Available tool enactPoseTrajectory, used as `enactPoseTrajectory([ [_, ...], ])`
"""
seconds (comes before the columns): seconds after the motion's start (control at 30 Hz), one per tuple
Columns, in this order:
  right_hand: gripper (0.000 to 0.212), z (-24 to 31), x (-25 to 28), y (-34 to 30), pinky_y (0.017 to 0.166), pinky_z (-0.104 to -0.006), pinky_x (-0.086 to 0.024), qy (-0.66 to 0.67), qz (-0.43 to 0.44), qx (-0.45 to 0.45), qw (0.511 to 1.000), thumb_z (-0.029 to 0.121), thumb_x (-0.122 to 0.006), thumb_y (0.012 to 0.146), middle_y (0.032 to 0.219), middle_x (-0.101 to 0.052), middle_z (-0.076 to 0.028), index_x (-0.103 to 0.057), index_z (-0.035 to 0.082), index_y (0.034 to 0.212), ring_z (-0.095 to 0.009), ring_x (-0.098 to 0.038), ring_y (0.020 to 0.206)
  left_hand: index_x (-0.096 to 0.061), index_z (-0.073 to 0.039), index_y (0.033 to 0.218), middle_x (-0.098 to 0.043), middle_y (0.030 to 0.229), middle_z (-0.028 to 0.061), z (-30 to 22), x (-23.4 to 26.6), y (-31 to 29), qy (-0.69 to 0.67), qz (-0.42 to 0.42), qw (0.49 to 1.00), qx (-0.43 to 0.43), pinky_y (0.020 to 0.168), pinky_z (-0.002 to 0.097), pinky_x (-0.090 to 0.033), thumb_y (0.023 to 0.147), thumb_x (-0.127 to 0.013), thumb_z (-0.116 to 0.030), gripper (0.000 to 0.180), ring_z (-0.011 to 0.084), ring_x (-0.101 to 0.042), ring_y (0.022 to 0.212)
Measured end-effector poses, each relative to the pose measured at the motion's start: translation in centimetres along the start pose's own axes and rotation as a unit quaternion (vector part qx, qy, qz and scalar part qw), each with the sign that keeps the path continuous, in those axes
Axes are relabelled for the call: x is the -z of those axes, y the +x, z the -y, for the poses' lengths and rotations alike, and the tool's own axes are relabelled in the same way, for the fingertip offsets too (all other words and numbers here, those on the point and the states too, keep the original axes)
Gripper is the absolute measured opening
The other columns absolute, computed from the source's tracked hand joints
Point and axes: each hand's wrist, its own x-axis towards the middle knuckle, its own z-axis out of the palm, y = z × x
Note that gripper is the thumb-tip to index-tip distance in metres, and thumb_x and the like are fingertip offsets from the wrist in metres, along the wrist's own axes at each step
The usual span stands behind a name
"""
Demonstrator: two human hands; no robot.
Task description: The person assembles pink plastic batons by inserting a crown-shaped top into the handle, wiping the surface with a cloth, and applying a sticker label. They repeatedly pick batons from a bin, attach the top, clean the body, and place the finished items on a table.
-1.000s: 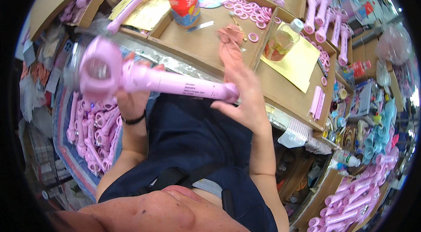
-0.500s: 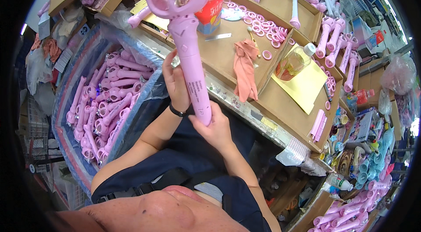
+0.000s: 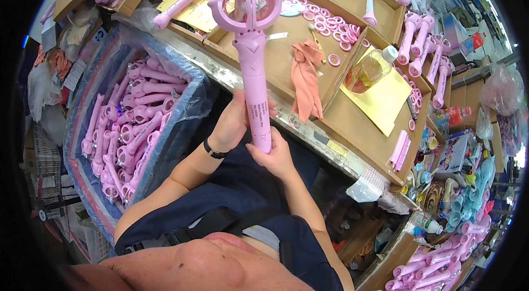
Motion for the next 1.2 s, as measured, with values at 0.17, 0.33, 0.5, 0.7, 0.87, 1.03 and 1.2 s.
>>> enactPoseTrajectory([
  [0.17, 0.054, -1.4, -0.5, 0.4, 0.068, -0.0332, -0.054, 0.394, 0.323, -0.068, 0.858, 0.039, -0.066, 0.083, 0.081, -0.063, -0.013, -0.05, -0.004, 0.11, -0.023, -0.065, 0.071, -0.036, -0.004, 0.132, -0.058, 0.091, 0.0086, -0.5, 0.8, 0.6, -0.098, 0.122, 0.987, -0.027, 0.072, 0.0337, -0.052, 0.087, -0.05, -0.06, 0.073, 0.017, -0.06, 0.078],
  [0.33, 0.085, -1.7, -1.1, -0.3, 0.082, -0.0357, -0.051, 0.345, 0.174, -0.126, 0.914, 0.066, -0.013, 0.091, 0.097, -0.063, -0.018, -0.045, -0.006, 0.123, -0.027, -0.065, 0.086, -0.036, -0.003, 0.13, -0.055, 0.082, 0.0061, -1.6, 1.9, 2.1, -0.069, -0.014, 0.996, -0.051, 0.058, 0.0298, -0.052, 0.089, -0.057, -0.048, 0.065, 0.0134, -0.057, 0.062],
  [0.5, 0.069, -0.4, -2.0, -1.6, 0.087, -0.0327, -0.046, 0.121, 0.059, 0.03, 0.99, 0.026, -0.065, 0.086, 0.12, -0.05, -0.013, -0.027, -0.001, 0.138, -0.018, -0.057, 0.1, -0.039, -0.002, 0.125, -0.058, 0.081, 0.0078, -2.3, 2.2, 2.3, -0.014, -0.075, 0.993, -0.093, 0.057, 0.0282, -0.052, 0.09, -0.061, -0.037, 0.054, 0.014, -0.06, 0.063],
  [0.7, 0.067, -0.4, -2.4, -0.8, 0.063, -0.0258, -0.051, 0.299, 0.103, -0.048, 0.948, 0.026, -0.067, 0.082, 0.106, -0.057, -0.018, -0.036, -0.006, 0.132, -0.024, -0.063, 0.087, -0.042, -0.001, 0.115, -0.06, 0.089, 0.0075, -2.3, 1.3, 2.3, -0.039, -0.081, 0.987, -0.13, 0.061, 0.0275, -0.053, 0.086, -0.067, -0.022, 0.043, 0.0122, -0.062, 0.068],
  [0.87, 0.07, -1.1, -2.0, -0.2, 0.072, -0.0344, -0.053, 0.481, 0.24, -0.087, 0.839, 0.038, -0.054, 0.09, 0.11, -0.056, -0.02, -0.028, -0.008, 0.136, -0.029, -0.063, 0.094, -0.046, -0.001, 0.111, -0.059, 0.092, 0.0078, -2.8, 1.1, 2.2, -0.045, -0.082, 0.987, -0.128, 0.064, 0.0259, -0.052, 0.086, -0.066, -0.016, 0.035, 0.0113, -0.061, 0.069],
  [1.03, 0.057, -0.3, -1.5, -0.4, 0.073, -0.0331, -0.053, 0.375, 0.179, -0.087, 0.906, 0.031, -0.063, 0.086, 0.109, -0.058, -0.019, -0.039, -0.003, 0.126, -0.029, -0.064, 0.092, -0.045, -0.001, 0.111, -0.058, 0.095, 0.0092, -2.6, 1.9, 1.8, -0.001, -0.067, 0.99, -0.123, 0.066, 0.0268, -0.052, 0.085, -0.064, -0.012, 0.034, 0.0125, -0.061, 0.071],
  [1.2, 0.057, -0.3, -2.3, -0.6, 0.071, -0.0364, -0.052, -0.241, -0.005, 0.08, 0.967, 0.023, -0.073, 0.075, 0.095, -0.062, -0.016, -0.045, -0.002, 0.118, -0.029, -0.065, 0.082, -0.045, 0.0, 0.116, -0.058, 0.107, 0.0112, -1.1, 2.3, 1.1, 0.02, -0.039, 0.988, -0.147, 0.07, 0.0284, -0.052, 0.089, -0.058, -0.016, 0.034, 0.0135, -0.061, 0.078],
])
